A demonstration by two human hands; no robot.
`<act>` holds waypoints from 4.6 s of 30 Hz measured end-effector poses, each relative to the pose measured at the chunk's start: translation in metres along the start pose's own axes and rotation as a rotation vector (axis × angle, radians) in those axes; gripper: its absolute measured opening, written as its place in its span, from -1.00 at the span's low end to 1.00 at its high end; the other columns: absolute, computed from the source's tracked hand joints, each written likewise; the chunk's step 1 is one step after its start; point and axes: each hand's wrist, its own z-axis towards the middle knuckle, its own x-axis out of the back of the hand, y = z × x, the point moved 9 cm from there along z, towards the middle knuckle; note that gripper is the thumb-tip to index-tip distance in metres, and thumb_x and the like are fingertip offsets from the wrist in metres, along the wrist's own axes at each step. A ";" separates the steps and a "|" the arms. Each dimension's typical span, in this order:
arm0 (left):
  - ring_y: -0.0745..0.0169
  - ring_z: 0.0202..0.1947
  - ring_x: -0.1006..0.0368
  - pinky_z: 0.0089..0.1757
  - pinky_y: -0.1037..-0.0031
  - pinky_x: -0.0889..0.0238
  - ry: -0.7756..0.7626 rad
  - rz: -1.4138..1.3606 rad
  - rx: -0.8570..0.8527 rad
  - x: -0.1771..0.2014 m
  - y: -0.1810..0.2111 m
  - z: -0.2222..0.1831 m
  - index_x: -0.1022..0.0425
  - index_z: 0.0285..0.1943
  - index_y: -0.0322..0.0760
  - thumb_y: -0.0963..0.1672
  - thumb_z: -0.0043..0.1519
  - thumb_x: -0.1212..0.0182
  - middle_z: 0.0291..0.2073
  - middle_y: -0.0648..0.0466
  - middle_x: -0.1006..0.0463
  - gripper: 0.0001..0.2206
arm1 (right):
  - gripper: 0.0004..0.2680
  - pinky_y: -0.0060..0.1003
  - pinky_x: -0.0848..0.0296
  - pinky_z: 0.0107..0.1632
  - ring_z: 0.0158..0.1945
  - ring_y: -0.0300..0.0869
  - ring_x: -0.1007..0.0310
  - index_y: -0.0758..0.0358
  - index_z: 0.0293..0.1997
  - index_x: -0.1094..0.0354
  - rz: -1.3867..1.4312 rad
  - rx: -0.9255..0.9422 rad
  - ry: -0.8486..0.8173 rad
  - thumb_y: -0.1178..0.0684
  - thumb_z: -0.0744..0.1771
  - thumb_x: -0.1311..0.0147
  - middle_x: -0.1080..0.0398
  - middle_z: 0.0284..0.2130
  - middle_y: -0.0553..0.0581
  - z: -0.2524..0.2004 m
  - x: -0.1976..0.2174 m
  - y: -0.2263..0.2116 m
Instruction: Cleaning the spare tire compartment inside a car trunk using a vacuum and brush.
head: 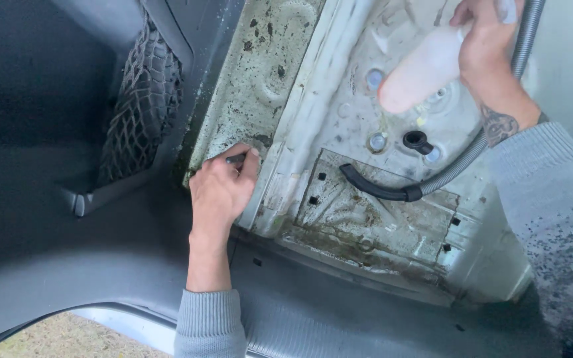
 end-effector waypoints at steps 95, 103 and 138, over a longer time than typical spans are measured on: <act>0.08 -0.49 -0.18 -0.34 0.37 -0.23 0.780 -1.055 -0.848 0.140 -0.047 -0.080 -0.27 -0.36 -0.46 0.03 0.43 0.06 -0.40 -0.09 -0.38 -0.55 | -0.83 -0.19 -0.16 -0.36 -0.47 -0.13 -0.14 0.21 -0.51 -0.39 -0.200 -0.041 -1.180 -0.02 0.26 -0.06 -0.19 -0.58 0.00 -0.248 -0.207 -0.131; 0.20 -0.42 -0.53 -0.42 0.44 -0.31 0.025 0.083 -0.523 0.097 0.016 -0.053 -0.55 -0.10 -0.41 -0.17 0.39 -0.32 -0.37 -0.06 -0.57 -0.87 | -0.84 -0.16 -0.20 -0.43 -0.46 -0.09 -0.22 0.25 -0.58 -0.35 -0.219 -0.123 -1.170 0.00 0.20 -0.13 -0.19 -0.59 0.06 -0.276 -0.217 -0.137; 0.26 -0.41 -0.63 -0.29 0.40 -0.45 -0.052 0.184 0.002 -0.014 -0.087 -0.035 -0.59 -0.46 -0.18 -0.26 0.11 -0.37 -0.47 0.07 -0.65 -0.86 | -0.94 -0.21 -0.32 -0.22 -0.24 -0.10 -0.32 0.09 -0.39 -0.46 -0.345 -0.305 -0.560 0.12 0.17 -0.17 -0.31 -0.38 0.01 -0.282 -0.164 -0.154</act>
